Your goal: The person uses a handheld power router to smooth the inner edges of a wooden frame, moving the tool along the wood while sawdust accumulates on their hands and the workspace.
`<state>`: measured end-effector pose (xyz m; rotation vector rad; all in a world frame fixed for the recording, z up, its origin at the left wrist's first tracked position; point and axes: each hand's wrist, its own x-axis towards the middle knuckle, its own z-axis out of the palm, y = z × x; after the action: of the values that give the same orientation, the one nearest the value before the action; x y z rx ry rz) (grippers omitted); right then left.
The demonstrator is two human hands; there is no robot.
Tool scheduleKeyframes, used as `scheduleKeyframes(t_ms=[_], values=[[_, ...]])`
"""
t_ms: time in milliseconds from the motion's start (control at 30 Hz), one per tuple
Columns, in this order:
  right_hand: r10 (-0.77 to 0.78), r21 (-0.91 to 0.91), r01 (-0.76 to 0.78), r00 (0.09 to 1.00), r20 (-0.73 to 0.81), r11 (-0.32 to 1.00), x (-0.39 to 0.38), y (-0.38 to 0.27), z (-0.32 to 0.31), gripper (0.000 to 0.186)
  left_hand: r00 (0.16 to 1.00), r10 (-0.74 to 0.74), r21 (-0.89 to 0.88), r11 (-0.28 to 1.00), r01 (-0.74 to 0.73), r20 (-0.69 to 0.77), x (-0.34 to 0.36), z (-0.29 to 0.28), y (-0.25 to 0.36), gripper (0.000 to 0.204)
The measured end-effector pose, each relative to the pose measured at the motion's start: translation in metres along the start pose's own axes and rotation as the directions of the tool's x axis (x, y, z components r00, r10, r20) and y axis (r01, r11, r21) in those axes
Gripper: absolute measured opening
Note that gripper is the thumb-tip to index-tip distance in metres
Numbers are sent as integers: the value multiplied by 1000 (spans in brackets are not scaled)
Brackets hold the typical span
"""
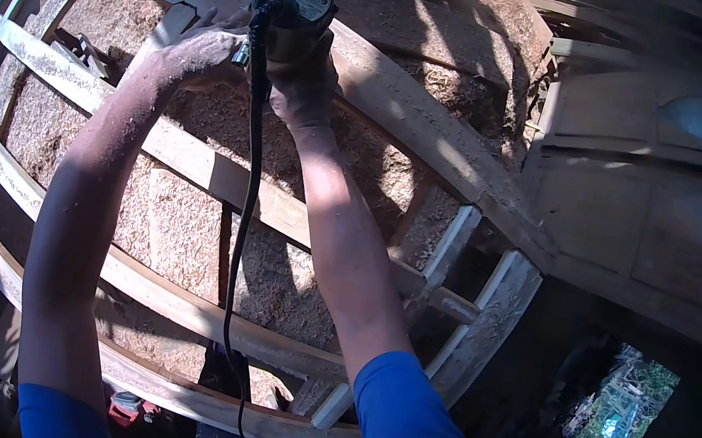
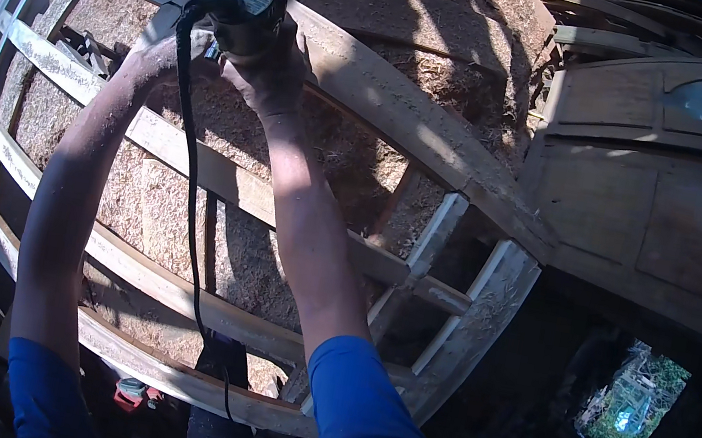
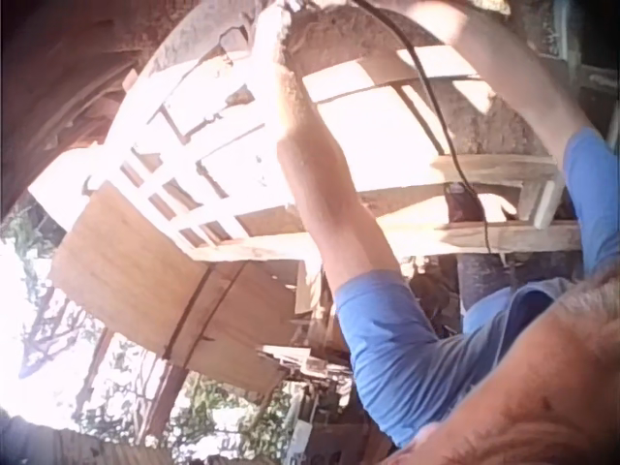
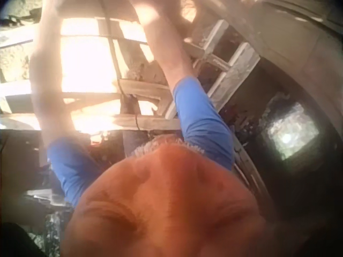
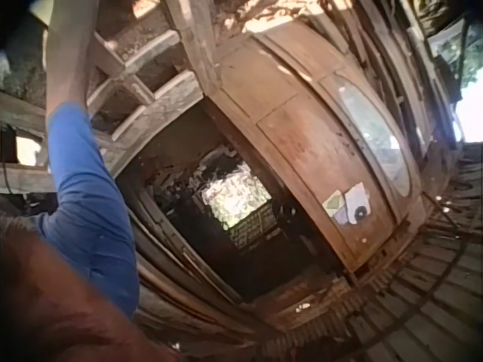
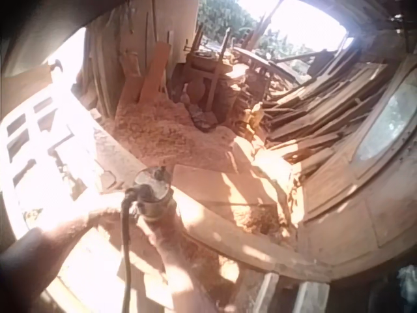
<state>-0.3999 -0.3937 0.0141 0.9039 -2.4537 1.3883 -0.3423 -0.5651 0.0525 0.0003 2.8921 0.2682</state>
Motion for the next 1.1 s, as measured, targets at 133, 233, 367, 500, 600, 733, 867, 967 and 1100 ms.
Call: scheduleKeyframes(t_ms=[133, 233, 367, 500, 600, 733, 867, 967, 1100], values=[[77, 42, -83, 989, 129, 996, -4, 8, -9, 100, 996, 22, -123, 992, -12, 85, 1, 2, 0, 105], [41, 28, -44, 994, 99, 999, -6, 5, -15, 96, 991, 8, -167, 986, 15, 136, 2, 3, 0, 100], [42, 108, -55, 992, 120, 993, -12, 30, -14, 88, 975, 64, 118, 989, -91, 214, 11, 3, 17, 99], [-75, -89, 91, 982, 172, 992, -21, 83, -28, 78, 979, 199, 60, 978, -202, 54, 20, 16, 42, 97], [78, 142, -96, 988, 131, 985, -29, 44, -49, 66, 982, 187, 63, 980, -188, 24, 16, 25, 43, 100], [182, 258, -229, 964, 196, 939, -40, 42, -97, 67, 972, 235, 106, 966, -236, 17, 28, 26, 90, 97], [93, -57, -86, 985, 143, 995, -69, 80, -141, 65, 960, 275, 31, 961, -274, -53, 33, 34, 144, 96], [316, 344, -336, 942, 117, 877, -74, 93, -160, 65, 963, 265, -10, 964, -265, -48, 45, 46, 165, 97], [392, 592, -382, 912, 119, 710, -68, 95, -140, 66, 962, 266, 0, 964, -266, -68, 43, 43, 150, 96]])
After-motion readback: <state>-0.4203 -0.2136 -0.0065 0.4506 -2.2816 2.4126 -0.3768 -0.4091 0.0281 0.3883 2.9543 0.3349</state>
